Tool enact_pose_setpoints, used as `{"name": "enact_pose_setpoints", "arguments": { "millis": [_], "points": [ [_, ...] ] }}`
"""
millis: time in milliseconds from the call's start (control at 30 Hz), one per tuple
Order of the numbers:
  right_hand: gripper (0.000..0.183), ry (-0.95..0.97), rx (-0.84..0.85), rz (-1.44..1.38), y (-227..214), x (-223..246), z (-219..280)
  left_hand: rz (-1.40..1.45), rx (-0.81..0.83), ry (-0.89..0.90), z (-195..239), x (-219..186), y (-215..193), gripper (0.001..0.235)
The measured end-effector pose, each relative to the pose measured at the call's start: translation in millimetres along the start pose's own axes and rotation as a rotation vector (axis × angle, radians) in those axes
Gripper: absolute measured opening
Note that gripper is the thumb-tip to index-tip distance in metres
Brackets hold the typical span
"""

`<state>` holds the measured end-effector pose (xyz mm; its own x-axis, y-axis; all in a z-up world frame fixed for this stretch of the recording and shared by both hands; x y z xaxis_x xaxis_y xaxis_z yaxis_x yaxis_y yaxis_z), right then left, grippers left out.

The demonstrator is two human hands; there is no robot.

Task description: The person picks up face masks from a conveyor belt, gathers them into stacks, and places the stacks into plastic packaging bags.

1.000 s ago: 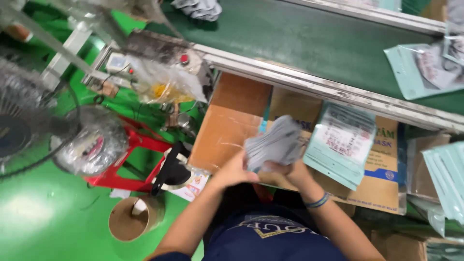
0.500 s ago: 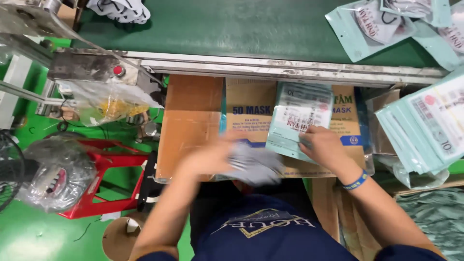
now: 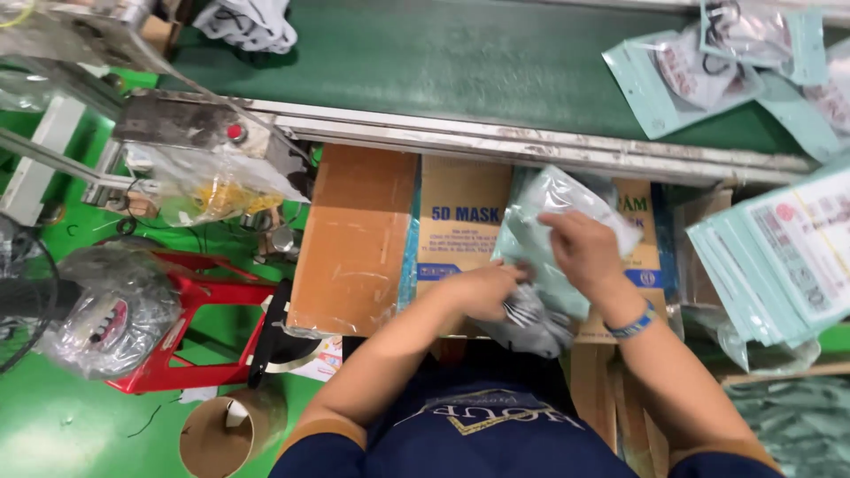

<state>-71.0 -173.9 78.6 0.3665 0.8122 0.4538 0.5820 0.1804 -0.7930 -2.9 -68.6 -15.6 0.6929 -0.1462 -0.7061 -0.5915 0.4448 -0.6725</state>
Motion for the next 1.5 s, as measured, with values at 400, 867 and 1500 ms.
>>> {"name": "enact_pose_setpoints", "arguments": {
  "millis": [400,867,1500],
  "points": [
    [0.030,0.468,0.426,-0.254,-9,30,-6,0.331,-0.649,0.106,106,7,-94,0.045],
    [0.062,-0.002,-0.138,-0.077,15,109,38,1.828,-0.840,0.284,71,20,21,0.040],
    [0.062,-0.018,0.516,-0.413,-34,128,35,0.286,-0.573,0.108,89,-67,29,0.032]
  ]
}}
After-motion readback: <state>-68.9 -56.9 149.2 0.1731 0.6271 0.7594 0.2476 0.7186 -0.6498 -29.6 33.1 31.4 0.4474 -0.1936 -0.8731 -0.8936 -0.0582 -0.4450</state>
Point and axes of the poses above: each hand's wrist, its own z-axis away from the middle knuckle, its own y-axis out of the palm, x = y × z, the point moved 8 cm from there along -z, towards the middle knuckle, and after that the axes turned 7 degrees about y, right-handed, at the moved point
